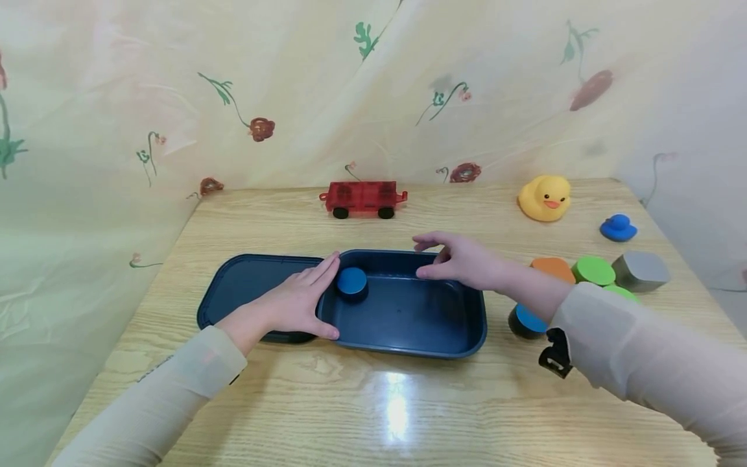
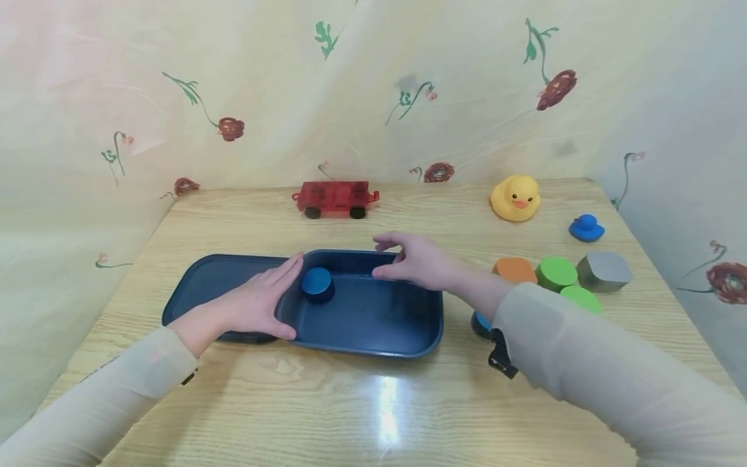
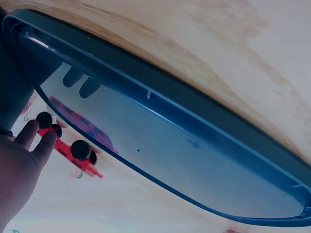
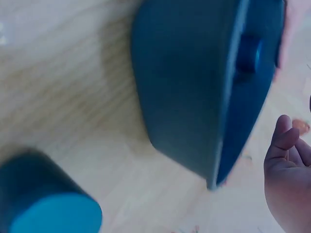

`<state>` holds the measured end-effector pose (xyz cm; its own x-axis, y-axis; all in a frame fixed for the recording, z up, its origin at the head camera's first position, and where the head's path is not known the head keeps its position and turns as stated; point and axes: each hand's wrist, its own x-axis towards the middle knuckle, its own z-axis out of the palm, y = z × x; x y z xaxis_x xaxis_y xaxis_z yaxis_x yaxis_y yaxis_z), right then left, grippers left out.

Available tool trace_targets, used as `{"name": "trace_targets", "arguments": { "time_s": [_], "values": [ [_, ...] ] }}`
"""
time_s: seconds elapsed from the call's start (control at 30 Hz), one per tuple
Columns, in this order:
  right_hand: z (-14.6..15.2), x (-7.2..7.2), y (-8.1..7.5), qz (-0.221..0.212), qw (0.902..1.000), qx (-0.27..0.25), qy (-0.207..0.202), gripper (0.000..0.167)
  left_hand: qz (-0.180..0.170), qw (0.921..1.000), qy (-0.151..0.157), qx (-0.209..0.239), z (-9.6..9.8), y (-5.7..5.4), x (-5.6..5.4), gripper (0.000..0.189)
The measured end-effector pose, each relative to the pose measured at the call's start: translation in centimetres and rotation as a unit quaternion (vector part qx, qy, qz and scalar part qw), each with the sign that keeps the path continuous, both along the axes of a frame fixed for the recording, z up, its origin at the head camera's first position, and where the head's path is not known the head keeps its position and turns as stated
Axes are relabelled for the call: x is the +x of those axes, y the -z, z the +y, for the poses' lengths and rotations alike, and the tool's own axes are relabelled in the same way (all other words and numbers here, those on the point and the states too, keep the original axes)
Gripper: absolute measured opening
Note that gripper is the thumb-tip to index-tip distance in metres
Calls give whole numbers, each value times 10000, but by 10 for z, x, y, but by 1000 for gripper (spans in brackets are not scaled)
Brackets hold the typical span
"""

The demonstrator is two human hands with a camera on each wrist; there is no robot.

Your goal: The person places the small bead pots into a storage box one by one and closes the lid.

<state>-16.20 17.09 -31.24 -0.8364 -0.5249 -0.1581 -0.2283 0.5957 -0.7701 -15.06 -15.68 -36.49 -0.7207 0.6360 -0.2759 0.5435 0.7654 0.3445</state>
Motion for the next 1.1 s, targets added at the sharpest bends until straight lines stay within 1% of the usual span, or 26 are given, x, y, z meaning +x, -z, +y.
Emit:
{"name": "trace_targets", "arguments": {
  "time_s": [0.13, 0.2, 0.37, 0.47, 0.6, 0.83, 1.0, 1.1],
  "values": [
    [11, -3, -8, 251, 9994, 187, 162, 64, 0, 10000, -16, -13, 0, 0, 1, 121],
    [17, -4, -10, 307, 9989, 280, 205, 64, -8, 10000, -29, -17, 0, 0, 2, 121],
    [37, -4, -10, 275, 9983, 431, 295, 66, -47, 10000, -37, 72, 0, 0, 4, 120],
    [49, -3, -8, 225, 9975, 523, 415, 68, -53, 10000, -29, 63, -1, 1, 6, 120],
    [64, -2, -8, 272, 9963, 600, 554, 67, -29, 10000, -30, 21, -3, 3, 5, 120],
    [88, -2, -11, 233, 9952, 825, 476, 63, -20, 10000, 9, 11, -3, 4, 2, 120],
    [105, 0, -9, 216, 9926, 1087, 498, 62, 4, 10000, 43, -81, -1, 1, -1, 120],
    [113, 3, -8, 200, 9922, 1156, 428, 62, 26, 9999, 33, -149, 1, -2, -2, 121]
  ]
}}
